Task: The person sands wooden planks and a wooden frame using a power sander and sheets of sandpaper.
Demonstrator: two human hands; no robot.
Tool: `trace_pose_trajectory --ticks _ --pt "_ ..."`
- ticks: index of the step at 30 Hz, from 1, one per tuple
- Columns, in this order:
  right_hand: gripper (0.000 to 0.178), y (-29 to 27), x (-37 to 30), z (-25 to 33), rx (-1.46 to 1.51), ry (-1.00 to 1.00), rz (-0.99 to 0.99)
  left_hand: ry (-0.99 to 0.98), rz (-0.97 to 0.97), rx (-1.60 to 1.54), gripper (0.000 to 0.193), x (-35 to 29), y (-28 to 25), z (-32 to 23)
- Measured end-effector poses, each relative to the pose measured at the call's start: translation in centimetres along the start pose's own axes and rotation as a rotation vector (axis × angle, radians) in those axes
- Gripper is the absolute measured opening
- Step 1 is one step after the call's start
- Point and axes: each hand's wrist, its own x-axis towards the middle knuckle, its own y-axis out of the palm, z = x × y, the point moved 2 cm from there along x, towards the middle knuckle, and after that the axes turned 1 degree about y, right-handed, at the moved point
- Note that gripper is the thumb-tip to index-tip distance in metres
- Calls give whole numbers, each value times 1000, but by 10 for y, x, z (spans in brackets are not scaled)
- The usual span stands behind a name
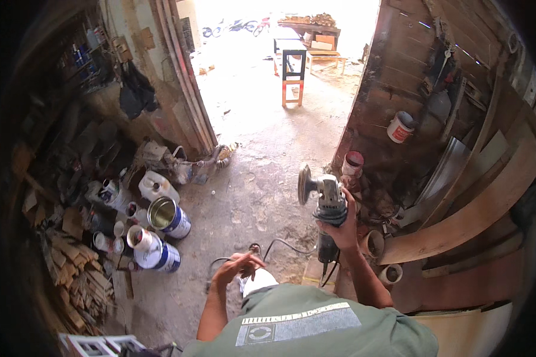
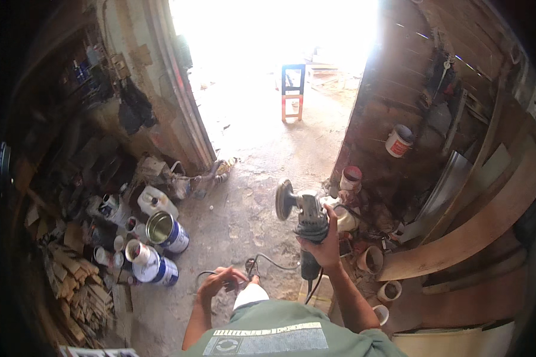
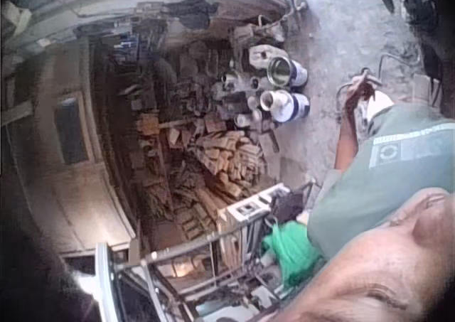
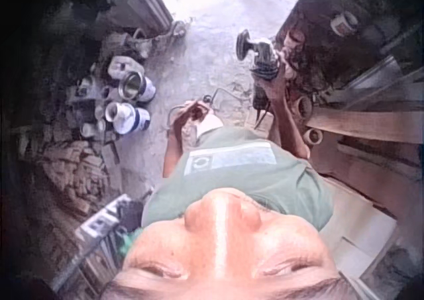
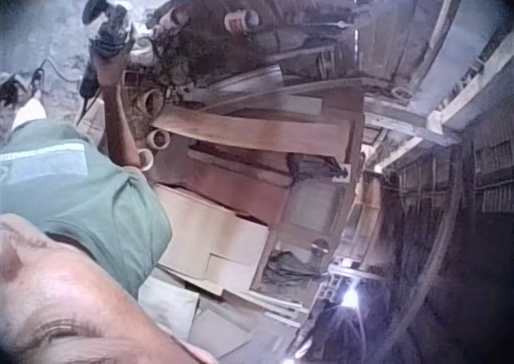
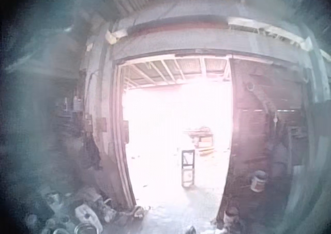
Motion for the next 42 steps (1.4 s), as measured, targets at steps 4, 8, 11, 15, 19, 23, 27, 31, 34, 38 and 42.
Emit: trace_pose_trajectory --ticks 4,8,11,15,19,23,27,31,34,38,42 --pt "106 75 120 -34 162 -6 -14 59 257 209 69 141 -57 -75" --pt "104 121 224 -58 436 123 12 -122 445 83 95 268 -114 -128" --pt "106 140 291 -73 683 278 66 -63 467 76 108 342 -150 -164" --pt "109 139 364 -149 860 411 149 28 215 -231 93 448 -218 -229" --pt "126 137 468 -194 756 270 336 63 67 -478 70 566 -271 -320" --pt "133 126 564 -229 395 267 616 237 473 -133 59 688 -339 -412" --pt "134 128 652 -266 -89 281 613 314 500 129 55 763 -371 -521" --pt "125 115 713 -353 -206 358 352 370 474 39 54 806 -427 -571" --pt "109 95 773 -377 -133 528 125 339 445 31 56 832 -489 -562" --pt "83 61 847 -410 269 510 -239 139 363 254 52 903 -558 -525" --pt "66 42 917 -447 734 342 -334 -117 354 226 43 1004 -604 -504"
